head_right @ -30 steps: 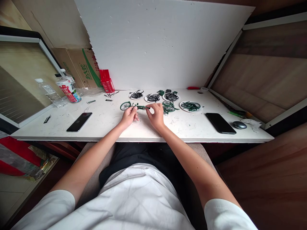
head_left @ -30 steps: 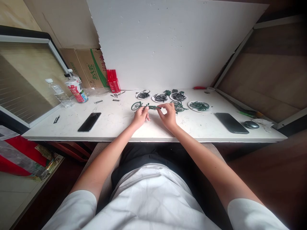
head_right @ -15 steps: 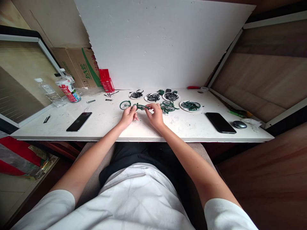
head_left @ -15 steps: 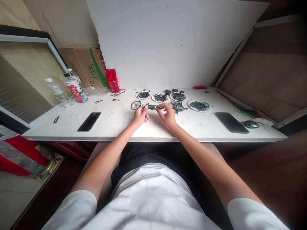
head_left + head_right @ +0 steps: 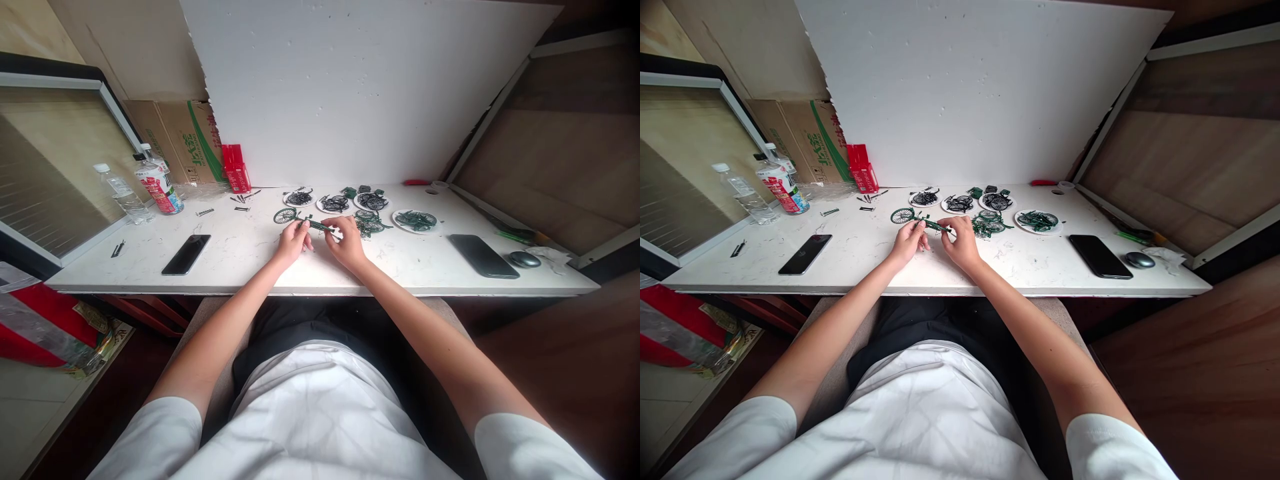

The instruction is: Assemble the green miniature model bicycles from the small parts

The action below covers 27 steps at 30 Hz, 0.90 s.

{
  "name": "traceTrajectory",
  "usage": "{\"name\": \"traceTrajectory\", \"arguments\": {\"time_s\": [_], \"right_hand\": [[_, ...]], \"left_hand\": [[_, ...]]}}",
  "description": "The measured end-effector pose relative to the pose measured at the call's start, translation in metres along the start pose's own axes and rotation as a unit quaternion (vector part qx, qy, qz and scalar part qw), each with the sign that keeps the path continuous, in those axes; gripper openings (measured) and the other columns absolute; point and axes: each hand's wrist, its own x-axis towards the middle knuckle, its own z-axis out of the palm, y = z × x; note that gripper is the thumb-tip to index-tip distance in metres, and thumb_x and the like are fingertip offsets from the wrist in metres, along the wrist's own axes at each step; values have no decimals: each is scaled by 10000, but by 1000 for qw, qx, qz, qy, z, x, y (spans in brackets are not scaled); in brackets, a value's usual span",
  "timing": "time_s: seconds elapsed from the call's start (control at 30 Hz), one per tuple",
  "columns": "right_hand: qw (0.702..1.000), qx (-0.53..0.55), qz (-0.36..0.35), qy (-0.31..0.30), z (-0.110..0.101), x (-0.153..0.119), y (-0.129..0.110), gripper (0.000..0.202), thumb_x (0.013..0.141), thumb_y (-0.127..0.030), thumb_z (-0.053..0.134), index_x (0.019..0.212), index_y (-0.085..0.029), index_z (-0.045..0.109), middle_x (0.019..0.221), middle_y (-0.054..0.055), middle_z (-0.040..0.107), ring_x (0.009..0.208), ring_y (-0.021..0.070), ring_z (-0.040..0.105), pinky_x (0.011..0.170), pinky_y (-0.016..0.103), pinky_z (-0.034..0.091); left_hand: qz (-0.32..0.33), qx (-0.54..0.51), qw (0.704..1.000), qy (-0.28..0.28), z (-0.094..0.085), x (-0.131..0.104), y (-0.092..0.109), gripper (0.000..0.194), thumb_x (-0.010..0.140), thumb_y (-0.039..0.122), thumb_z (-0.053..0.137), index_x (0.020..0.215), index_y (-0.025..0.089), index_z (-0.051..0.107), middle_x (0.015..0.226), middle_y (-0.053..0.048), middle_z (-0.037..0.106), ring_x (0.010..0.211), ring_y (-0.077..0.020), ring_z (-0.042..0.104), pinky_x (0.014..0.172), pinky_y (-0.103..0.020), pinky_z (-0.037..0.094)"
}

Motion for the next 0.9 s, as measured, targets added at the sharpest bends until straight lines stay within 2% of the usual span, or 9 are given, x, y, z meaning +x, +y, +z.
{"name": "traceTrajectory", "arguments": {"time_s": [0.13,0.27,0.4,0.5,0.6,0.67,0.73,0.83,0.9], "right_hand": [[1000,-13,-19,9,0,1,0,276,913,-135,572,1146,-241,674,1145,96,739,1118,310,629,1009,511,508],[997,3,-28,78,1,1,0,483,858,-126,570,1327,-240,541,1315,140,615,1141,296,600,889,456,547],[994,24,17,108,0,1,-1,270,866,-161,566,1115,-249,509,1098,77,588,930,228,587,790,394,526],[992,67,70,75,-1,0,-4,112,920,-225,579,964,-257,481,895,8,575,739,175,549,709,343,492],[989,90,110,33,-2,0,-6,124,953,-302,618,1007,-256,516,774,-32,582,643,161,526,655,319,451],[987,86,131,15,-1,-1,-6,218,951,-377,670,1077,-254,542,749,-40,594,628,167,529,642,316,429],[985,75,154,-11,-1,0,-6,261,976,-487,667,1032,-245,583,747,-20,622,638,176,546,646,319,418],[975,88,194,-57,-1,1,-6,530,1047,-706,486,897,-226,651,738,30,662,667,191,590,672,323,434],[961,128,228,-86,-2,2,-8,707,1020,-839,389,924,-211,699,716,37,671,621,187,588,658,319,448]], "left_hand": [[-13,-10,1000,4,0,3,-3,510,986,697,646,995,192,577,815,-26,696,622,-142,731,502,-214,464],[4,-9,1000,19,-1,5,-7,497,995,682,644,1055,193,582,908,-52,730,706,-155,764,556,-216,520],[14,-11,999,36,-1,5,-6,459,1002,644,661,1034,192,585,930,-56,728,718,-144,757,567,-209,521],[11,-17,999,41,-1,5,-4,441,1007,623,667,1012,190,586,915,-55,722,714,-143,751,556,-206,507],[18,-23,999,39,-1,5,-2,433,1008,611,673,1009,186,592,921,-59,720,719,-147,750,551,-211,499],[24,-19,998,47,-1,5,-2,427,1007,605,678,1010,186,594,933,-63,722,726,-146,744,556,-214,499],[28,-13,998,59,-2,5,-1,421,1007,599,682,1015,187,594,946,-67,723,738,-146,740,568,-219,505],[30,-4,997,67,-2,4,-1,413,1010,594,678,1035,190,593,958,-70,725,750,-149,734,575,-226,504],[33,5,998,61,-2,3,-1,420,1010,602,673,1050,192,593,970,-75,731,763,-154,734,578,-229,500]]}}
